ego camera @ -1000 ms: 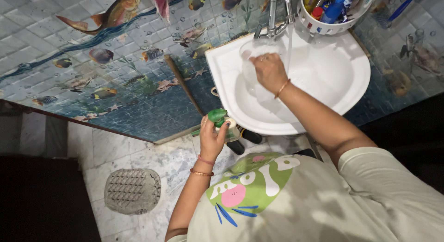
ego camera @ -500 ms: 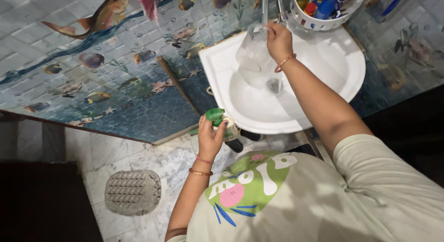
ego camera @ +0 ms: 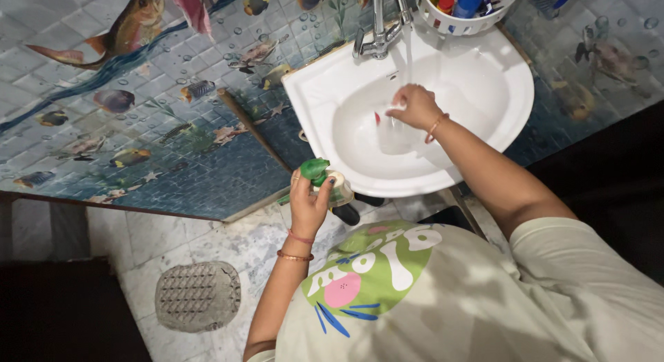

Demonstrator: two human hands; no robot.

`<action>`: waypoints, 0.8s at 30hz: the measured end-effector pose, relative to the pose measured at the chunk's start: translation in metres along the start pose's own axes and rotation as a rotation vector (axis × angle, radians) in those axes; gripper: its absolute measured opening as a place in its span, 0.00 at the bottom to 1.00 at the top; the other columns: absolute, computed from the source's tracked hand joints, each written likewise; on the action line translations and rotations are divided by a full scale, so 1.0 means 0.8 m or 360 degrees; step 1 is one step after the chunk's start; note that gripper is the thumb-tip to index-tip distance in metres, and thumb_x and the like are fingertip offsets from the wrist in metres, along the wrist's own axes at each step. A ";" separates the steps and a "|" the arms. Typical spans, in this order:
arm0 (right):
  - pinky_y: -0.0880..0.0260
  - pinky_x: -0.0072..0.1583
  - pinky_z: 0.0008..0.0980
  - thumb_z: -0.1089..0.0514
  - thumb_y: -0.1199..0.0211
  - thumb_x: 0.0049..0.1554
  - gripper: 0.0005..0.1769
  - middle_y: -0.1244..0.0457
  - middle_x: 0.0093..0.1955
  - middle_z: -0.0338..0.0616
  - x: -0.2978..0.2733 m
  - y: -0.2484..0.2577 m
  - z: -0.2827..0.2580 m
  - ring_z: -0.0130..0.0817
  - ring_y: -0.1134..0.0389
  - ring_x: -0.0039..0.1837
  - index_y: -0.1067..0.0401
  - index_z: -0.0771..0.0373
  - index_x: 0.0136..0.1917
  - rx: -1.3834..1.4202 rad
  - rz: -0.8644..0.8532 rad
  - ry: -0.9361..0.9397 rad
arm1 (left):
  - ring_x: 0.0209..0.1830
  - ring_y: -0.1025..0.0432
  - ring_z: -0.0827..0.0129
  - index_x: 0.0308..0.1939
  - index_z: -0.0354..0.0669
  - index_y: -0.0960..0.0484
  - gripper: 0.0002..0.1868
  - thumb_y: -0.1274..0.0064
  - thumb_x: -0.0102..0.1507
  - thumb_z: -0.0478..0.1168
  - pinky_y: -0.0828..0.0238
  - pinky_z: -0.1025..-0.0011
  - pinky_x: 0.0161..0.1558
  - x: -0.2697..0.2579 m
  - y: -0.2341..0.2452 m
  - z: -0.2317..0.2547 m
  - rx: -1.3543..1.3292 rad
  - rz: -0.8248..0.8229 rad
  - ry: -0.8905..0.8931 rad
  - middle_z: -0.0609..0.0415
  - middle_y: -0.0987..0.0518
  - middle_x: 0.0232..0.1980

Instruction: The person scrubs the inside of a white bathroom sink with a cloth, then rinses the cloth under running water. They also pick up a soap dispenser and a clear plastic cup, rinse the cup, and place it back in the sink.

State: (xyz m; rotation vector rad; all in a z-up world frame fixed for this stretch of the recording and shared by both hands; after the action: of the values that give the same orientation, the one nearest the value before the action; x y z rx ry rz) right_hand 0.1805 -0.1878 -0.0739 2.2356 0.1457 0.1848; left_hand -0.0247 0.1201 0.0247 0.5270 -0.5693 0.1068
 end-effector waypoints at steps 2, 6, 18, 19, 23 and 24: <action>0.50 0.71 0.55 0.47 0.22 0.47 0.16 0.33 0.54 0.44 -0.015 -0.009 0.012 0.49 0.37 0.66 0.21 0.57 0.42 -0.0253 -0.0137 0.0038 | 0.51 0.28 0.53 0.53 0.38 0.19 0.14 0.39 0.63 0.35 0.32 0.62 0.57 0.004 -0.002 0.002 0.0002 -0.0007 -0.0008 0.48 0.21 0.48; 0.68 0.72 0.64 0.51 0.23 0.43 0.11 0.41 0.73 0.46 -0.025 -0.040 0.068 0.51 0.49 0.79 0.19 0.49 0.41 -0.0372 -0.0253 0.0111 | 0.50 0.28 0.54 0.53 0.38 0.19 0.14 0.39 0.63 0.35 0.32 0.62 0.58 0.008 -0.006 0.006 -0.0022 -0.0033 -0.0026 0.49 0.20 0.49; 0.31 0.63 0.38 0.43 0.23 0.48 0.22 0.28 0.54 0.55 -0.032 -0.058 0.139 0.48 0.28 0.58 0.20 0.59 0.49 -0.0084 -0.0460 -0.0382 | 0.49 0.27 0.55 0.53 0.39 0.19 0.14 0.39 0.64 0.35 0.32 0.62 0.57 0.011 -0.012 0.012 -0.0079 -0.0070 -0.0036 0.49 0.20 0.49; 0.30 0.63 0.39 0.43 0.23 0.48 0.21 0.29 0.55 0.56 -0.033 -0.055 0.132 0.49 0.28 0.57 0.20 0.59 0.47 -0.0061 -0.0372 -0.0359 | 0.49 0.27 0.55 0.53 0.39 0.18 0.13 0.39 0.64 0.35 0.32 0.62 0.58 0.010 -0.011 0.012 -0.0076 -0.0067 -0.0042 0.49 0.20 0.49; 0.31 0.62 0.41 0.44 0.22 0.48 0.20 0.31 0.55 0.60 -0.040 -0.042 0.110 0.53 0.30 0.57 0.20 0.61 0.43 -0.0082 -0.0067 -0.0152 | 0.51 0.27 0.54 0.54 0.39 0.19 0.14 0.40 0.65 0.36 0.32 0.62 0.58 0.006 -0.008 0.012 -0.0099 -0.0050 -0.0019 0.48 0.19 0.52; 0.31 0.62 0.42 0.44 0.22 0.49 0.19 0.31 0.55 0.62 -0.043 -0.039 0.104 0.54 0.31 0.58 0.20 0.61 0.43 -0.0114 -0.0005 -0.0073 | 0.52 0.27 0.54 0.54 0.39 0.19 0.14 0.40 0.65 0.36 0.32 0.62 0.59 0.005 -0.009 0.012 -0.0096 -0.0041 -0.0024 0.48 0.19 0.52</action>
State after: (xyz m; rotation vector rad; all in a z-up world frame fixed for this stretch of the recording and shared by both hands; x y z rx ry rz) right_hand 0.1605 -0.2383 -0.1525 2.1665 0.1160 0.1347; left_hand -0.0244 0.1091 0.0303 0.4770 -0.5785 0.0612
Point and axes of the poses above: each hand's wrist, its own x-axis towards the middle knuckle, its own y-axis out of the back of the hand, z = x × y, the point moved 2 cm from there along x, towards the middle knuckle
